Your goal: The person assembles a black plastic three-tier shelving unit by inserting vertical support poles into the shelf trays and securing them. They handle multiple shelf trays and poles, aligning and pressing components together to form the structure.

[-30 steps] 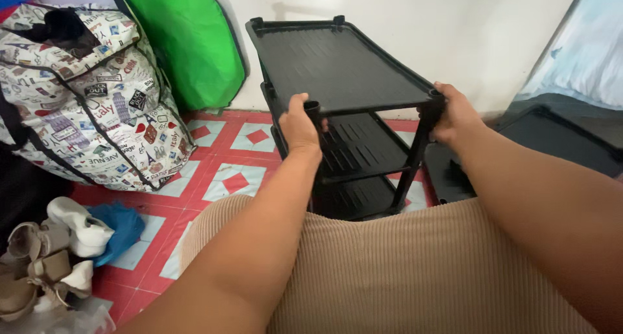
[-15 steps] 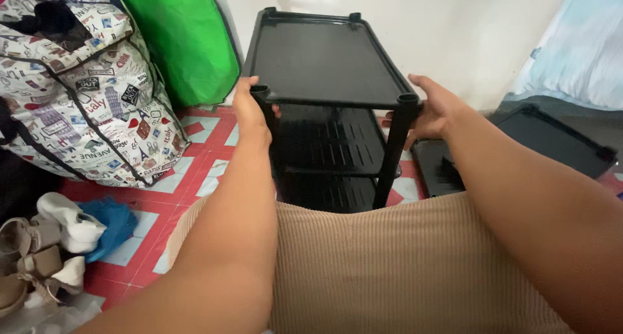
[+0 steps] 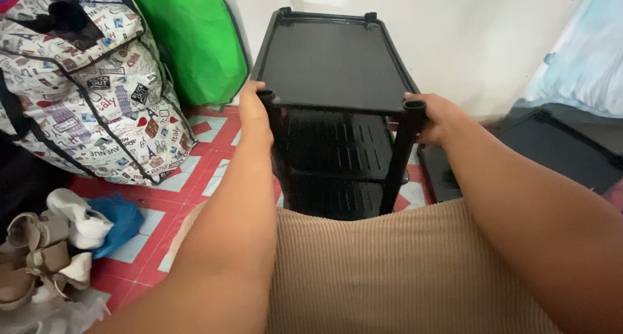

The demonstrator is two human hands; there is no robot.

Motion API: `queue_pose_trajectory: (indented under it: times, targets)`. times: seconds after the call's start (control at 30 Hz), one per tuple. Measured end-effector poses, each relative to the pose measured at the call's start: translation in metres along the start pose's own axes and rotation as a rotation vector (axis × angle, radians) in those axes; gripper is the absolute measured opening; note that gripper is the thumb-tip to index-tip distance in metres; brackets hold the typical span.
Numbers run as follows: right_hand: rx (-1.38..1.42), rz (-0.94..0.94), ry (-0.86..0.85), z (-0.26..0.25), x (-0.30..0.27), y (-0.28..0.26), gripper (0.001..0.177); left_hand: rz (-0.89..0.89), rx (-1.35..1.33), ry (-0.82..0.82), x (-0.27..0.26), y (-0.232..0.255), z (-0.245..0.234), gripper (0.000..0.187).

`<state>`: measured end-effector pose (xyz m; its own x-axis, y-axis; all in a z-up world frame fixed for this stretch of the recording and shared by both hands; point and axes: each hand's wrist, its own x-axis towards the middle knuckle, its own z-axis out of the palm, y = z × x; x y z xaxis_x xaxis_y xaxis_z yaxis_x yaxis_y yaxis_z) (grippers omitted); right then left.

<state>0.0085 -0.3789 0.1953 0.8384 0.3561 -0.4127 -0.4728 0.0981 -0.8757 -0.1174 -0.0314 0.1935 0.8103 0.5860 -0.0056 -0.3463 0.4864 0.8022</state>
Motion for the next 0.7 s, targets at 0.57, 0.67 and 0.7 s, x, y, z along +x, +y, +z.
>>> queue_pose_trajectory:
  times: [0.57, 0.67, 0.7]
  targets:
    - [0.215, -0.168, 0.122, -0.043, 0.037, 0.023, 0.040, 0.127, 0.166, 0.233, -0.017, -0.035, 0.026, 0.053]
    - [0.287, -0.156, 0.076, -0.049, 0.051, 0.028, 0.034, 0.167, 0.188, 0.287, -0.024, -0.033, 0.030, 0.060]
    - [0.286, -0.133, 0.072, -0.048, 0.055, 0.028, 0.032, 0.182, 0.226, 0.329, -0.024, -0.030, 0.030, 0.062]
